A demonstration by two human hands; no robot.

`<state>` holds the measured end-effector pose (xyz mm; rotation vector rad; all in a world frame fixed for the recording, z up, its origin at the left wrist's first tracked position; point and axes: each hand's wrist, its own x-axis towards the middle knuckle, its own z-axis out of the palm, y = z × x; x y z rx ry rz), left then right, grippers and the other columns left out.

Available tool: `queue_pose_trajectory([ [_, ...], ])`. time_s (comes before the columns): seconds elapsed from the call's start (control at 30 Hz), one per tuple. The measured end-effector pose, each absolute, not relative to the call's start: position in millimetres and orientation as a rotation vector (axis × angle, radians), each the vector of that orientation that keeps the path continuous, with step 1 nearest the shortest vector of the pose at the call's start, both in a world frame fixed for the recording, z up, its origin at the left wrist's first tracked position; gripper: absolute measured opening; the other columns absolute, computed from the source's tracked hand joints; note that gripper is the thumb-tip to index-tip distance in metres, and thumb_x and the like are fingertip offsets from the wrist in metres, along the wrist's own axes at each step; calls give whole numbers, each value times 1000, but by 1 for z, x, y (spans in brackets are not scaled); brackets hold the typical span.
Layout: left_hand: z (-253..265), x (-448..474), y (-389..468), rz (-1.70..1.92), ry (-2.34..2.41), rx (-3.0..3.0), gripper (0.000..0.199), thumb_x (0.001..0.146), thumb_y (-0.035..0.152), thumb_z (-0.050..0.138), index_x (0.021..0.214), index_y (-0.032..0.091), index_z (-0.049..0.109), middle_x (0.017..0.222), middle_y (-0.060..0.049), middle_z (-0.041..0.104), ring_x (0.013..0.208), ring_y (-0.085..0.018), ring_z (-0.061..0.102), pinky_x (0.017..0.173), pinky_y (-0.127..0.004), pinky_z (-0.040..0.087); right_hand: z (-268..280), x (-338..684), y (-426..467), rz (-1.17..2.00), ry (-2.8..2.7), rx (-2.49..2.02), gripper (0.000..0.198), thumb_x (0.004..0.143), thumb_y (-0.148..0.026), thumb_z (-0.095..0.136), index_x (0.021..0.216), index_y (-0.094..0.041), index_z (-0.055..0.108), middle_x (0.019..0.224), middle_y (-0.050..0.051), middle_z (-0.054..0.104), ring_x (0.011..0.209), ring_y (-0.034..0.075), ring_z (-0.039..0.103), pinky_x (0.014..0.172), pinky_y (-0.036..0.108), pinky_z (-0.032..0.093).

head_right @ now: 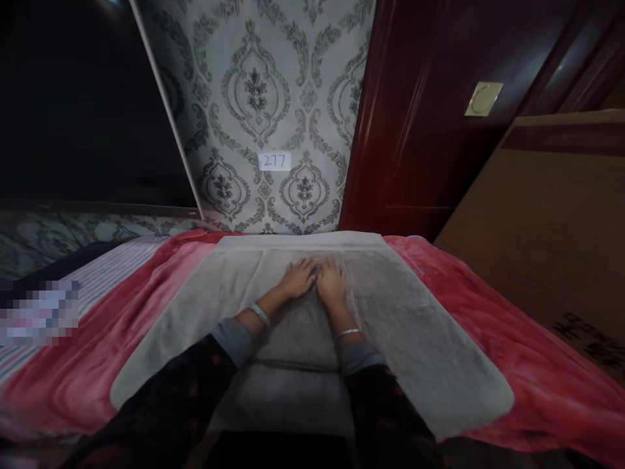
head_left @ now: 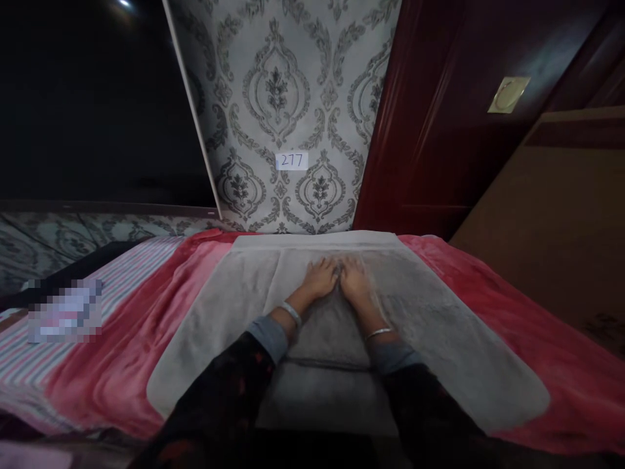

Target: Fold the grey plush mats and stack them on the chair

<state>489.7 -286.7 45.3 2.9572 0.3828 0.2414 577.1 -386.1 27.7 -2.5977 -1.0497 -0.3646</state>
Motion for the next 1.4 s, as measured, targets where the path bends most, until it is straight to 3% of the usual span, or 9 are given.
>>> queue_pose_trajectory([
  [0.17, 14, 485, -289, 382, 428, 3034, 55, 101, 38, 28, 152, 21, 42, 160, -11, 38, 149, -29, 32, 121, -57, 23, 3, 563, -392, -310, -1111, -2685, 51, 101, -24, 29, 149, -17, 47, 155, 9, 44, 143, 26, 38, 115, 45, 30],
  [0.47, 26, 468, -277, 303, 848, 2959, 67, 98, 56, 31, 153, 19, 41, 162, -18, 33, 150, -35, 27, 119, -59, 23, 6, 567, -394, -323, -1125, -2642, 54, 99, -23, 29, 148, -15, 48, 154, 10, 45, 141, 27, 39, 114, 45, 31],
  [0.6, 27, 438, -257, 210, 935, 2949, 69, 99, 55, 27, 155, 15, 35, 163, -20, 29, 152, -33, 23, 121, -57, 21, 11, 565, -396, -283, -1147, -2666, 55, 100, -27, 27, 152, -15, 43, 157, 11, 41, 143, 28, 36, 115, 47, 29],
  [0.77, 26, 401, -244, 134, 921, 2957, 66, 100, 50, 27, 157, 17, 32, 165, -15, 24, 154, -31, 19, 119, -57, 26, 13, 559, -408, -133, -1191, -2710, 57, 103, -43, 28, 157, -27, 33, 163, 8, 29, 148, 31, 28, 117, 53, 26],
  [0.9, 23, 375, -244, 124, 918, 2934, 63, 101, 47, 27, 158, 20, 29, 167, -10, 20, 153, -30, 23, 121, -55, 24, 7, 544, -432, -111, -1253, -2676, 59, 102, -50, 32, 158, -33, 30, 165, 6, 24, 150, 34, 24, 117, 60, 24],
  [1.1, 30, 345, -242, -17, 927, 2884, 62, 102, 45, 27, 160, 22, 23, 168, -7, 20, 154, -30, 19, 123, -53, 19, 4, 517, -475, 12, -1395, -2657, 56, 104, -47, 31, 158, -33, 29, 166, 4, 20, 152, 31, 18, 120, 56, 20],
  [1.23, 47, 346, -265, 20, 933, 2891, 59, 100, 42, 34, 155, 22, 36, 167, -9, 22, 153, -35, 20, 120, -61, 22, 15, 502, -477, 139, -1409, -2576, 55, 105, -44, 24, 158, -30, 30, 165, 5, 23, 152, 28, 20, 119, 55, 25],
  [1.4, 40, 364, -324, 182, 512, 2969, 57, 100, 33, 33, 155, 18, 34, 166, -10, 24, 154, -27, 19, 123, -53, 21, 22, 475, -452, 60, -1379, -2571, 57, 103, -32, 24, 158, -19, 30, 165, 8, 21, 152, 25, 19, 120, 53, 25],
])
